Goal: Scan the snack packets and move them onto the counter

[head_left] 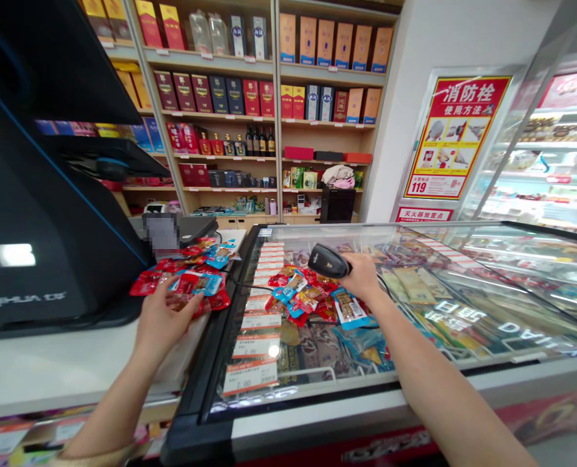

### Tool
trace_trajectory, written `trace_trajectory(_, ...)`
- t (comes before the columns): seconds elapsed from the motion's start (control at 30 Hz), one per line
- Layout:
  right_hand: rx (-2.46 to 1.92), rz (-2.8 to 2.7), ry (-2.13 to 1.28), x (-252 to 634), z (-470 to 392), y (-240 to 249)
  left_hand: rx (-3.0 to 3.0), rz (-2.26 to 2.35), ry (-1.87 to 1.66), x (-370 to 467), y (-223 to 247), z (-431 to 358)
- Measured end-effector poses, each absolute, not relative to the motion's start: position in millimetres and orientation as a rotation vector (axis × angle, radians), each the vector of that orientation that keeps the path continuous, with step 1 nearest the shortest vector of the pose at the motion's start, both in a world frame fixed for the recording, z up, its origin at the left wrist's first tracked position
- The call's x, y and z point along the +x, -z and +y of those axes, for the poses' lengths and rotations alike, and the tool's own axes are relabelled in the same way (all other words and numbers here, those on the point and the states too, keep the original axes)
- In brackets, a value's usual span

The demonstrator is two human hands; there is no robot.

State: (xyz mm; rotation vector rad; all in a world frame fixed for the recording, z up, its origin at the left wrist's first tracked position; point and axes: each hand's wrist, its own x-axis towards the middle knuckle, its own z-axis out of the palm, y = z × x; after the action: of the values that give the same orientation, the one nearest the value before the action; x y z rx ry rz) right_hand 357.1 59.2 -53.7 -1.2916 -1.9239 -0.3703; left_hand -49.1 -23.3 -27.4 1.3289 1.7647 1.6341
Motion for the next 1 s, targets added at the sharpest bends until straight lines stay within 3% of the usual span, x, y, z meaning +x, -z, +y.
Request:
trace_trajectory(0.07, -1.278, -1.926, 0.364, 359, 61, 54, 1.018, 1.508, -1.735, -36, 18, -19)
trace_trajectory(0.17, -1.267, -1.933, 0.350, 359, 60, 53, 0.592, 1.018, -1.609, -8, -3, -8)
trace_trajectory(0.33, -1.233, -1.896, 0.388, 353, 53, 46, 0.387, 0.645, -1.443, 43, -17, 18)
trace_trajectory(0.67, -1.040, -2.141, 0.347, 337, 29, 24, 0.538, 0.734, -1.247, 67, 24, 45)
trace_trajectory(1.0, -1.000, -2.264, 0.331, 324, 17, 15, 0.603, 0.839, -1.227, 69, 25, 45)
